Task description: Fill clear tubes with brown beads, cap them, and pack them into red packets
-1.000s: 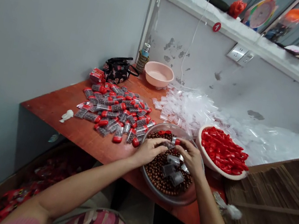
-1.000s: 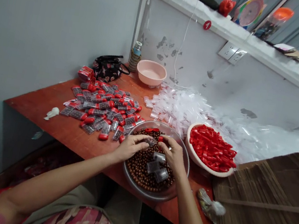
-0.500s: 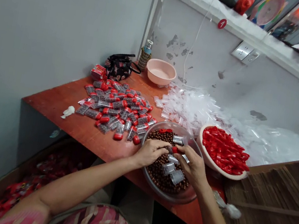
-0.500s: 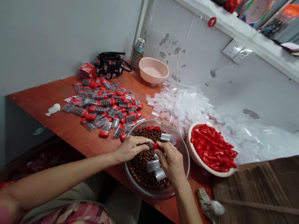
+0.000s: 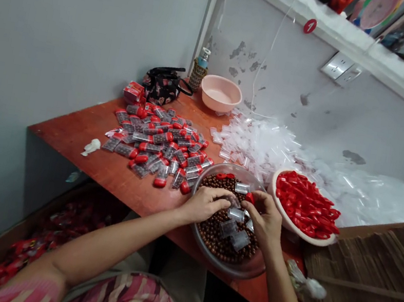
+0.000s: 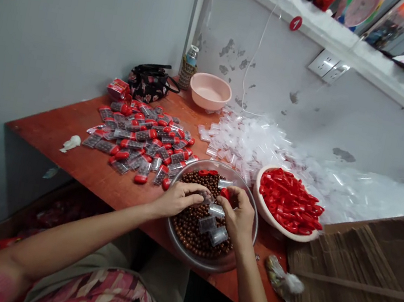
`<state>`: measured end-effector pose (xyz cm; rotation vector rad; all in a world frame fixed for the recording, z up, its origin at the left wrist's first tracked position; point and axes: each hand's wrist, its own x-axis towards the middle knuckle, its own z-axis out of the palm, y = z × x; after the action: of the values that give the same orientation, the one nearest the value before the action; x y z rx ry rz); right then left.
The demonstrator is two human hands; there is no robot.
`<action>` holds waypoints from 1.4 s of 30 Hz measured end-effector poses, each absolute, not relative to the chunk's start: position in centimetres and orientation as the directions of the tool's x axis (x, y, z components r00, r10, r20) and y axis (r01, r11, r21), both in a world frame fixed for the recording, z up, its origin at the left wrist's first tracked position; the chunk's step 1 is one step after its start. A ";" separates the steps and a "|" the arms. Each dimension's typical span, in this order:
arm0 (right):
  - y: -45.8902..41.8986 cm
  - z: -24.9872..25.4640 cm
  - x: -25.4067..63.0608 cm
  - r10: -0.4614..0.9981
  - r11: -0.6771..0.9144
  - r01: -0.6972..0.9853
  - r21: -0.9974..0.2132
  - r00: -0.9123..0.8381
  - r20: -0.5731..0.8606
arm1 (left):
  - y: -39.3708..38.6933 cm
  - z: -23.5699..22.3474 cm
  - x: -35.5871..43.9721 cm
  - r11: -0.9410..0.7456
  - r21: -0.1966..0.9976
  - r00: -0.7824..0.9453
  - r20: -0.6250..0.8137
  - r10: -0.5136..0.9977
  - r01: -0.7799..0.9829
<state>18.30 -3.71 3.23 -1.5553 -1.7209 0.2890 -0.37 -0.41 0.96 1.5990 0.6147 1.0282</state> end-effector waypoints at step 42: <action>-6.8 3.1 17.5 0.760 0.576 0.814 -0.078 -0.498 0.418 | -1.6 -0.4 -0.3 -0.662 0.715 0.610 0.425 0.668 0.226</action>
<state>17.52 -6.84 3.13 -1.2690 -2.4017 -0.1808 -0.26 -1.61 -0.45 2.2161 0.7011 0.9290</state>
